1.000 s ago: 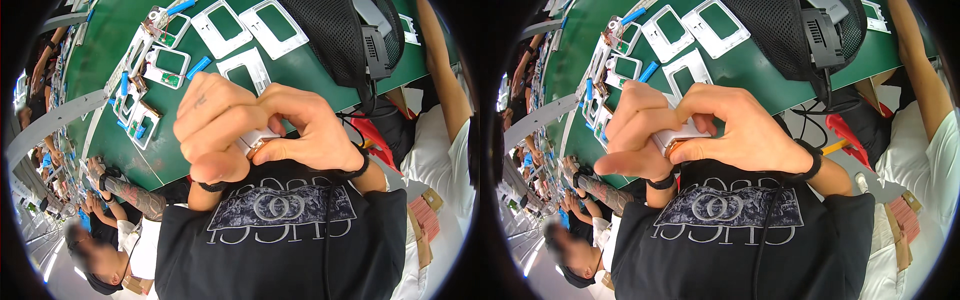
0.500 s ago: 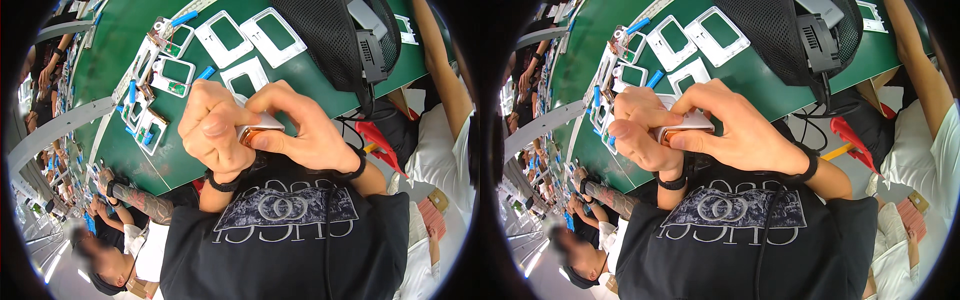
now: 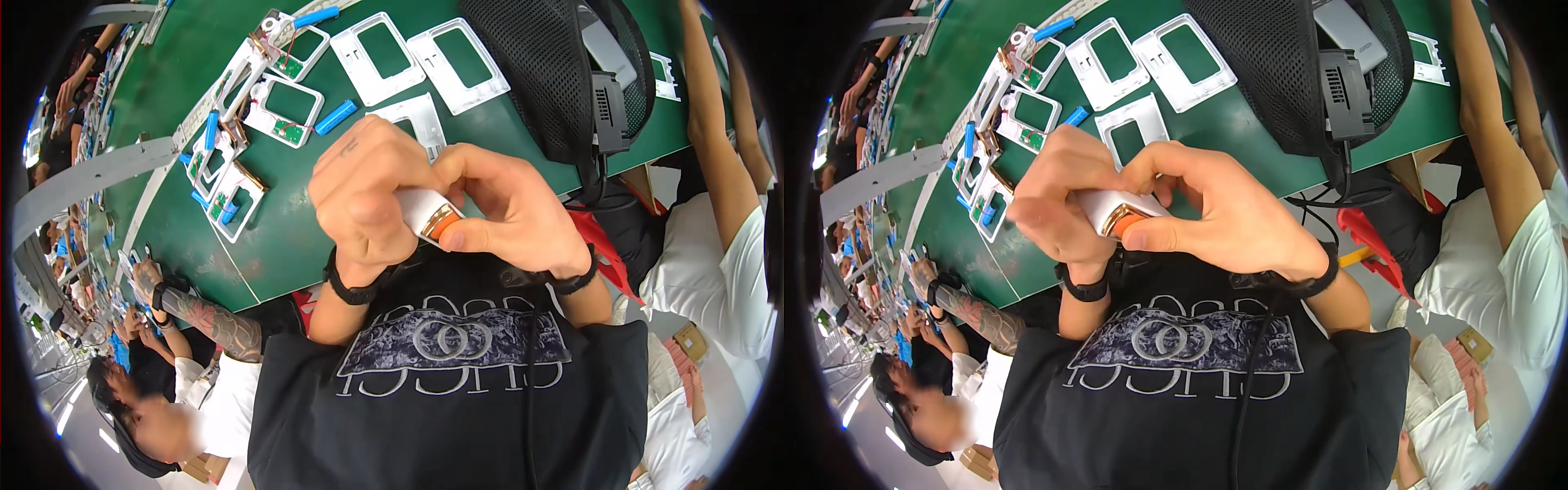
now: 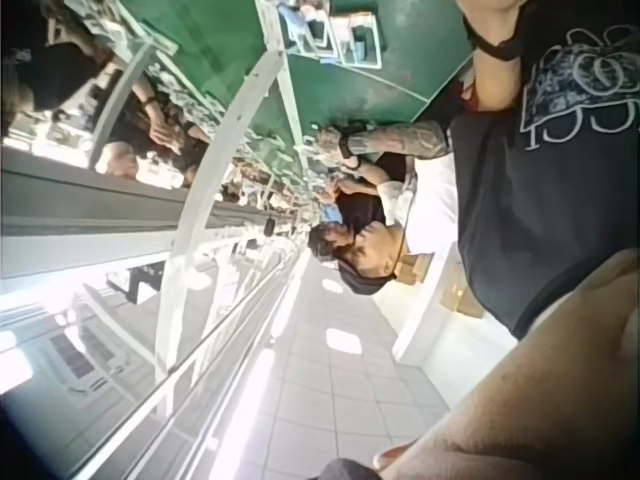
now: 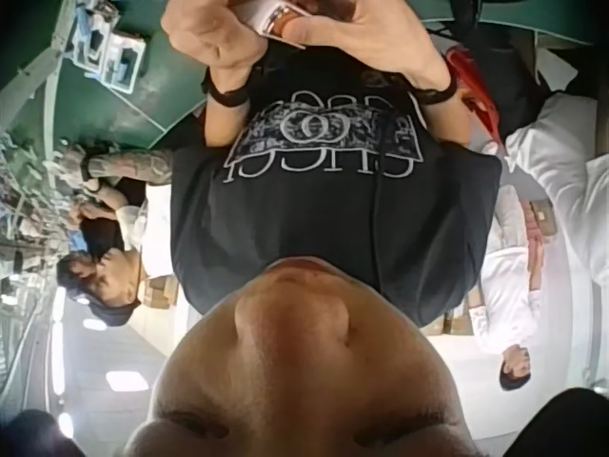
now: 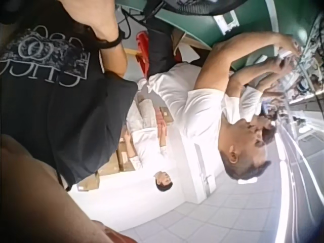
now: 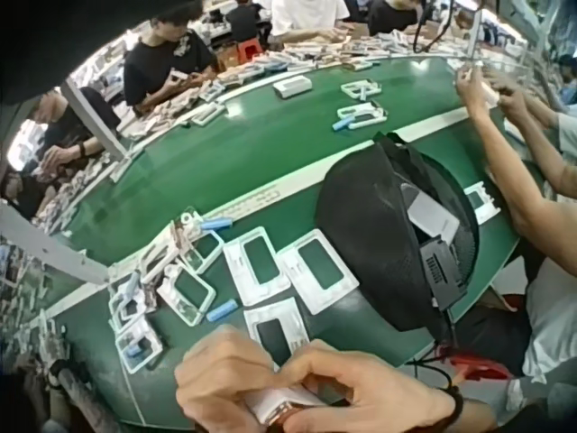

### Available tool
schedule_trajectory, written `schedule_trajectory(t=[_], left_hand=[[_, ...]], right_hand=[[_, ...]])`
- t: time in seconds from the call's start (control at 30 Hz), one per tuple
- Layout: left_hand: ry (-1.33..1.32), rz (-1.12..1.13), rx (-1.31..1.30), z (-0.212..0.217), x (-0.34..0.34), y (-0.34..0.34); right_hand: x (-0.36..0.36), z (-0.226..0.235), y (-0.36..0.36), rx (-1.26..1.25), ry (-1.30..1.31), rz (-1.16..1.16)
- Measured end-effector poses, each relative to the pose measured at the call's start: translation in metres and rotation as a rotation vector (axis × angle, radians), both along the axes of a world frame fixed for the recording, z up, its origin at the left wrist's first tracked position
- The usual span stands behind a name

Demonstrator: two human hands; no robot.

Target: Assembling internal components including a battery and PCB into a white plastic housing of an electronic device.

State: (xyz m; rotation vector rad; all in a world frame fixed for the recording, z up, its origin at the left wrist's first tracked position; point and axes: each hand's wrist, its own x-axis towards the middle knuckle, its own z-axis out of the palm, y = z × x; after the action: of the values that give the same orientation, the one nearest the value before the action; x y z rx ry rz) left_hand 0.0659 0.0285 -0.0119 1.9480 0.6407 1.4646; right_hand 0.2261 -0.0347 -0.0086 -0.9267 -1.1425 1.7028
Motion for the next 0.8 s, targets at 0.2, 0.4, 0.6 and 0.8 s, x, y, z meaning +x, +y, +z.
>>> schedule_trajectory(t=[0.2, 0.4, 0.6, 0.8], left_hand=[[0.035, -0.169, -0.094, 0.004, -0.003, -0.004], [0.012, -0.149, -0.094, -0.004, -0.006, -0.001], [0.104, -0.076, -0.212, 0.002, -0.007, 0.001], [0.066, 0.295, -0.375, -0.011, -0.016, 0.003]], right_hand=[[-0.008, 0.0, -0.002, -0.189, 0.24, 0.033], [-0.01, -0.001, 0.0, -0.167, 0.193, 0.04], [-0.001, 0.008, 0.002, -0.246, 0.263, -0.037], [-0.01, 0.004, -0.005, -0.141, 0.227, -0.202]])
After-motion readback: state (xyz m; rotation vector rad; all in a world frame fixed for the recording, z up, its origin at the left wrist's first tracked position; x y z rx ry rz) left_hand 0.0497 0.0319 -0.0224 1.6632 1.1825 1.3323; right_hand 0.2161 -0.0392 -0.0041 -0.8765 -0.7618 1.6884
